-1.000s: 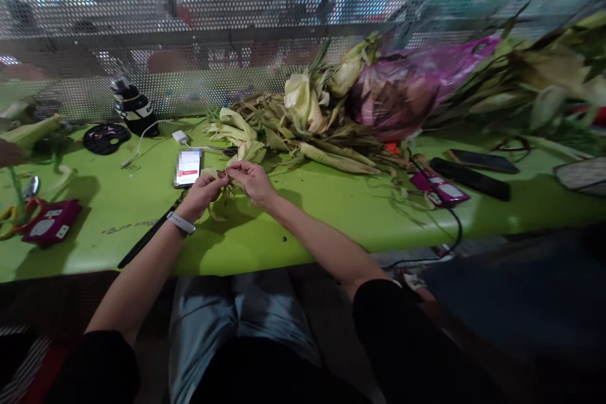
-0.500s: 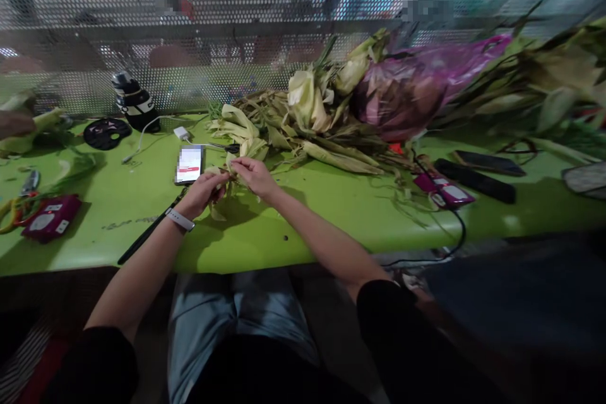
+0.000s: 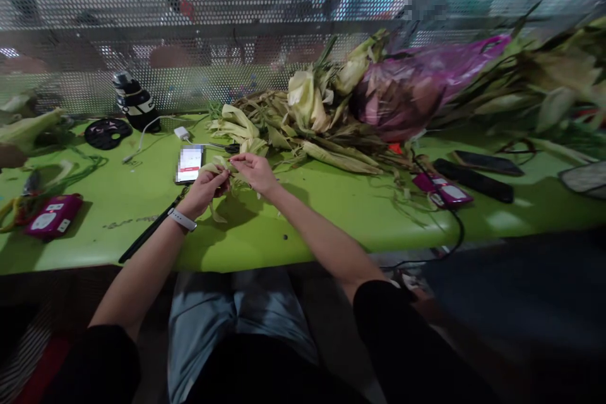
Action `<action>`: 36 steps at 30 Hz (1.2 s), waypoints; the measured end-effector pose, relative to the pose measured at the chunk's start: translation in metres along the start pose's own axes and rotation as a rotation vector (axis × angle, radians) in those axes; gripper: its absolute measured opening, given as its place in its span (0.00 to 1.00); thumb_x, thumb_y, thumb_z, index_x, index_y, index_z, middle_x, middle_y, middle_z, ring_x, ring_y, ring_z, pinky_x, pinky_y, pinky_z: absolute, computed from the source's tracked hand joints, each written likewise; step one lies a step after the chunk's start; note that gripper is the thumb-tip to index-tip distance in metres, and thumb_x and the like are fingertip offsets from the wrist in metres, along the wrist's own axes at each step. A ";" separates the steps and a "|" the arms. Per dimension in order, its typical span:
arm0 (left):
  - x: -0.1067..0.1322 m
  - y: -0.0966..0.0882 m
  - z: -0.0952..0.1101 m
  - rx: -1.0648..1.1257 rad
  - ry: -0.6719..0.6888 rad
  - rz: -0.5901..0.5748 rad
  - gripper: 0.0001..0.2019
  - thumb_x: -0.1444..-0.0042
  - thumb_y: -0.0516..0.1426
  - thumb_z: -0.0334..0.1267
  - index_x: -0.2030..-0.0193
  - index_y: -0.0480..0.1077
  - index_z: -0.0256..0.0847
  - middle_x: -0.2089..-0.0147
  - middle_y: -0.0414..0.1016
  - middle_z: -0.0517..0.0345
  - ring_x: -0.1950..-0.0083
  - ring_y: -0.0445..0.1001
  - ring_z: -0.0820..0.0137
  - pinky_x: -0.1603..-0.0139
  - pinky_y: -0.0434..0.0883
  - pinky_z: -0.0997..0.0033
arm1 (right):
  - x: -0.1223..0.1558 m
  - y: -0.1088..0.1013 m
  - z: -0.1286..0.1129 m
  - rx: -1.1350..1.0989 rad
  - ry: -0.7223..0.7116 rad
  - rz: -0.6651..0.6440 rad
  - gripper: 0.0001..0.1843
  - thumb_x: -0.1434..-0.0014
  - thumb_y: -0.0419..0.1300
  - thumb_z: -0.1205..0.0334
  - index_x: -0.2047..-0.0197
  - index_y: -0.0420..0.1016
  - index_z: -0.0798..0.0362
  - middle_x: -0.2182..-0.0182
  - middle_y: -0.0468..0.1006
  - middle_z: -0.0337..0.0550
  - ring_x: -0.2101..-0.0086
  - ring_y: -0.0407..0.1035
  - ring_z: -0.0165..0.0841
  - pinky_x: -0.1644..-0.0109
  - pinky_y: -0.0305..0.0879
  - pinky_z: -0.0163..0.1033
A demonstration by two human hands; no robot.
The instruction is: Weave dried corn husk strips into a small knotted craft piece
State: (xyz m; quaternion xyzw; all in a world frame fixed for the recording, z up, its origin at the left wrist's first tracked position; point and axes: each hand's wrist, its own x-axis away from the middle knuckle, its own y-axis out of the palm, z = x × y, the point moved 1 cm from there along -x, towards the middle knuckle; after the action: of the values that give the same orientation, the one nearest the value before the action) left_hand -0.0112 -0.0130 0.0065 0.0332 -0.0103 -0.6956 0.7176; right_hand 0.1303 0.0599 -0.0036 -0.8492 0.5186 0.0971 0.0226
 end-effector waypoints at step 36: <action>0.000 0.008 -0.010 -0.151 -0.015 -0.214 0.14 0.48 0.66 0.41 0.76 0.67 0.38 0.81 0.56 0.66 0.81 0.53 0.81 0.80 0.53 0.78 | 0.009 0.008 -0.020 0.336 -0.196 -0.170 0.12 0.50 0.71 0.54 0.77 0.78 0.51 0.66 0.78 0.44 0.51 0.70 0.41 0.41 0.59 0.49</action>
State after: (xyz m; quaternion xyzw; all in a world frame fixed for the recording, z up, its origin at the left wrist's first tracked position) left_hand -0.0029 -0.0124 -0.0030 -0.0252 0.0405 -0.7672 0.6397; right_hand 0.1302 0.0458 0.0143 -0.8607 0.4493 0.0890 0.2223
